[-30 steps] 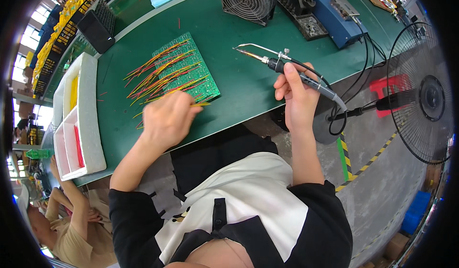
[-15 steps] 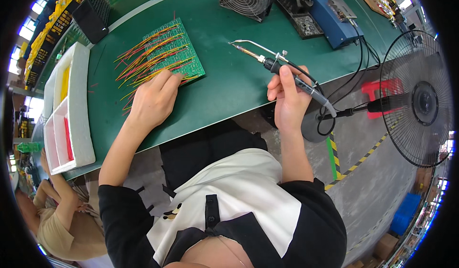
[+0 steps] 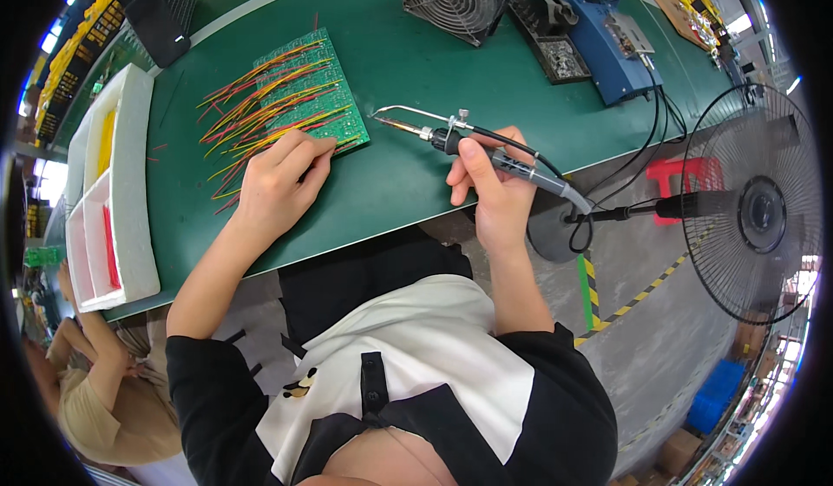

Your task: The person solders wires onto a circuit board using a soldering iron, sets the board aside, and then places new wires onto another circuit board and solders them.

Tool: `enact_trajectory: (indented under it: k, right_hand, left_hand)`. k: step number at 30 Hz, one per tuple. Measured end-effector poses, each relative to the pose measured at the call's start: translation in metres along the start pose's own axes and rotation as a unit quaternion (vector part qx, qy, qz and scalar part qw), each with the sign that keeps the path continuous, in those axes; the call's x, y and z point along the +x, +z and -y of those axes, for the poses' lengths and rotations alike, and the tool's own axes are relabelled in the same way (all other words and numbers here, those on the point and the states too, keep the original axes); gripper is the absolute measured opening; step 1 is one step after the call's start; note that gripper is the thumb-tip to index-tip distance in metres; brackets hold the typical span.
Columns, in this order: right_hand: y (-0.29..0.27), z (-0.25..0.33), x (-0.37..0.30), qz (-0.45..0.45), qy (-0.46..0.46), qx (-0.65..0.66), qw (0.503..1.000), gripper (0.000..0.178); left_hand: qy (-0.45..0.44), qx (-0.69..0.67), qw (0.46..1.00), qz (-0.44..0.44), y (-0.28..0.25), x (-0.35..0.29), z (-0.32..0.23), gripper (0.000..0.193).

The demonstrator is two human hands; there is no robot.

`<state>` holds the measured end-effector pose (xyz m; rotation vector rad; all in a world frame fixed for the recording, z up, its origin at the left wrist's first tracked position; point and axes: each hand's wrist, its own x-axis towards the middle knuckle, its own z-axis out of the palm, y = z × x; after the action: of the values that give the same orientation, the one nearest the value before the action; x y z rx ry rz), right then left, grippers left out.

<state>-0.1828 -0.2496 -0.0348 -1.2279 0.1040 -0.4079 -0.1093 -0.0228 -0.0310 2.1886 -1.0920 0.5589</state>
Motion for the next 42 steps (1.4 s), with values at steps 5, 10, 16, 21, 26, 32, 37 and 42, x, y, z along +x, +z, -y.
enact_trajectory:
  k: [5, 10, 16, 21, 26, 32, 37, 42]
  right_hand:
    - [0.005, -0.001, 0.007, 0.019, 0.045, 0.0, 0.999, 0.013]
    - [0.001, 0.0, 0.011, 0.009, 0.095, 0.043, 0.995, 0.015]
    - [0.005, -0.001, 0.009, -0.009, 0.087, 0.02, 0.996, 0.016]
    - [0.001, -0.001, 0.005, -0.029, 0.079, 0.031, 0.996, 0.018]
    - [0.005, 0.001, 0.005, -0.031, 0.093, 0.018, 0.995, 0.018]
    - [0.006, 0.001, 0.007, -0.03, 0.095, 0.008, 0.995, 0.017]
    - [0.005, 0.001, 0.007, -0.024, 0.097, -0.001, 0.995, 0.017]
    - [0.007, 0.001, 0.007, -0.024, 0.091, -0.028, 0.995, 0.018]
  left_hand:
    - [0.004, -0.004, 1.0, -0.007, 0.001, -0.001, 0.004, 0.013]
    - [0.008, -0.001, 1.0, -0.011, 0.002, 0.001, 0.005, 0.014]
    - [-0.001, 0.012, 1.0, -0.009, 0.003, -0.001, 0.006, 0.011]
    - [0.009, 0.012, 1.0, -0.008, 0.002, 0.002, 0.003, 0.014]
    - [0.003, 0.006, 1.0, -0.002, 0.002, 0.0, 0.004, 0.015]
    - [0.003, 0.024, 1.0, 0.006, 0.001, 0.001, 0.005, 0.015]
    - [0.007, 0.018, 1.0, -0.009, 0.003, 0.001, 0.005, 0.015]
    - [0.003, 0.021, 1.0, -0.002, 0.002, 0.001, 0.003, 0.015]
